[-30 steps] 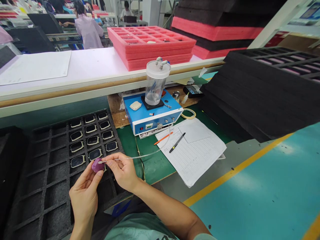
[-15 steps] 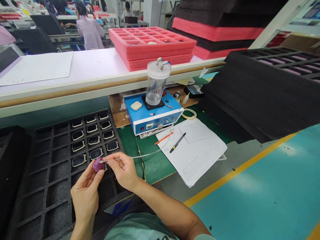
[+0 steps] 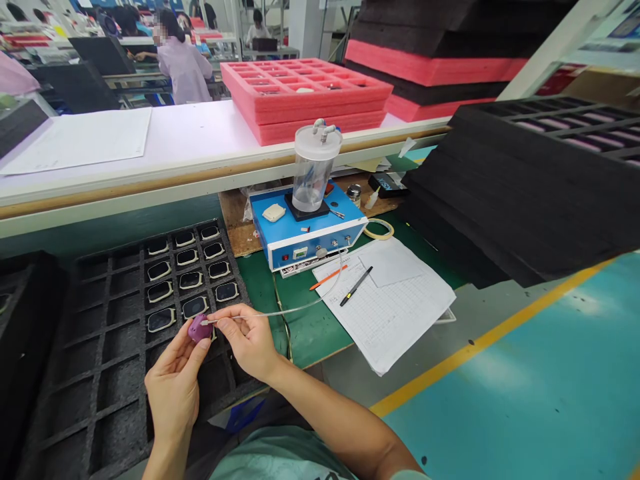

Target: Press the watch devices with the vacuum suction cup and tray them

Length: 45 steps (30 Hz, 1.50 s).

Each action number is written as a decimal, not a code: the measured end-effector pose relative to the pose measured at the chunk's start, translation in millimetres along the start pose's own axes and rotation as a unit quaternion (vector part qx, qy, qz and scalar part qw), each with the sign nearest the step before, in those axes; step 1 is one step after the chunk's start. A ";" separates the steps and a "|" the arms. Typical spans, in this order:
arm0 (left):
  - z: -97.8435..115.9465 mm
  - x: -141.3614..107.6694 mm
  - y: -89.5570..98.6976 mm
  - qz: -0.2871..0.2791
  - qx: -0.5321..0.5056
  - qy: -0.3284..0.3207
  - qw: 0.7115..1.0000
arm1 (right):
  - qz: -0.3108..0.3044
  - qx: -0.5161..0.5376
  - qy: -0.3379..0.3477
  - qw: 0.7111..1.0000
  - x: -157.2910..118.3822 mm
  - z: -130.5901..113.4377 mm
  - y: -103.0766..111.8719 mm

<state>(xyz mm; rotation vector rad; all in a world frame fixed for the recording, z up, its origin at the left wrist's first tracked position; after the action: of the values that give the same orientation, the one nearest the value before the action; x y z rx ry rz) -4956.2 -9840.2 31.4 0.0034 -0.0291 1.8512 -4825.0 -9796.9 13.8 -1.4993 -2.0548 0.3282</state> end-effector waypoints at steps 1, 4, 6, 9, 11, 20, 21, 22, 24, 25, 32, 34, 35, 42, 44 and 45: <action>0.2 -0.1 0.0 0.001 0.000 0.001 1.000 | 0.000 0.001 0.001 1.000 0.1 -0.3 -0.1; 1.1 -0.4 -0.5 0.001 -0.001 0.003 1.000 | 0.000 0.002 -0.002 1.000 -0.2 -1.1 -0.5; 2.0 -0.7 -0.8 0.000 0.003 0.002 1.000 | 0.001 -0.001 -0.007 1.000 -0.5 -1.1 -0.6; 3.0 -1.2 -0.7 0.000 0.008 -0.001 1.000 | 0.003 -0.011 -0.008 1.000 -0.7 -1.0 -0.6; 3.0 -1.3 -0.6 0.000 0.007 -0.001 1.000 | 0.004 -0.017 -0.005 1.000 -0.7 -1.1 -0.6; 1.6 0.1 -0.1 -0.006 -0.007 -0.012 1.000 | 0.010 -0.016 0.010 1.000 0.3 -2.6 -0.9; 1.4 0.0 0.5 -0.003 -0.011 -0.013 1.000 | 0.016 -0.023 0.011 1.000 0.8 -3.4 0.5; 1.2 -0.3 1.0 -0.001 -0.019 -0.013 1.000 | 0.018 -0.043 0.007 0.999 1.6 -4.6 1.8; 1.0 -1.1 1.5 -0.008 -0.039 -0.013 0.999 | 0.000 -0.125 -0.014 0.992 4.0 -7.9 2.9; 1.0 -1.6 1.4 -0.016 -0.047 -0.012 0.999 | -0.020 -0.177 -0.027 0.984 5.6 -9.9 2.5; -0.5 -3.8 1.7 -0.053 -0.102 -0.010 0.993 | -0.123 -0.345 -0.018 0.930 14.6 -27.5 -1.6; -1.4 -3.7 1.3 -0.063 -0.114 -0.017 0.991 | -0.137 -0.363 -0.024 0.921 15.2 -30.6 -1.6; -1.9 -3.6 1.3 -0.066 -0.114 -0.020 0.991 | -0.143 -0.371 -0.028 0.917 15.3 -31.7 -1.4; -6.1 -3.0 2.4 -0.076 -0.081 -0.029 0.993 | -0.163 -0.366 -0.055 0.915 15.7 -31.6 3.6; -6.7 -2.4 3.2 -0.078 -0.067 -0.030 0.994 | -0.169 -0.359 -0.055 0.916 16.1 -30.8 4.8; -6.8 -2.0 3.6 -0.078 -0.060 -0.031 0.995 | -0.170 -0.357 -0.055 0.917 16.5 -30.6 5.3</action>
<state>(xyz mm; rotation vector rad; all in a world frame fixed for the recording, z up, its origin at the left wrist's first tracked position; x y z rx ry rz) -4959.0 -9843.0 24.5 -0.0202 -0.1782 1.6902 -4806.7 -9783.7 40.8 -1.4663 -2.6327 -0.5475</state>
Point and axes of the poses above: each hand's wrist, its own x-axis towards the middle knuckle, its own y-axis out of the back of the hand, z = x × y, the point moved 4 cm from there along x, towards the middle knuckle, and after that the axes turned 12 degrees about -z, right-handed, at the moved point
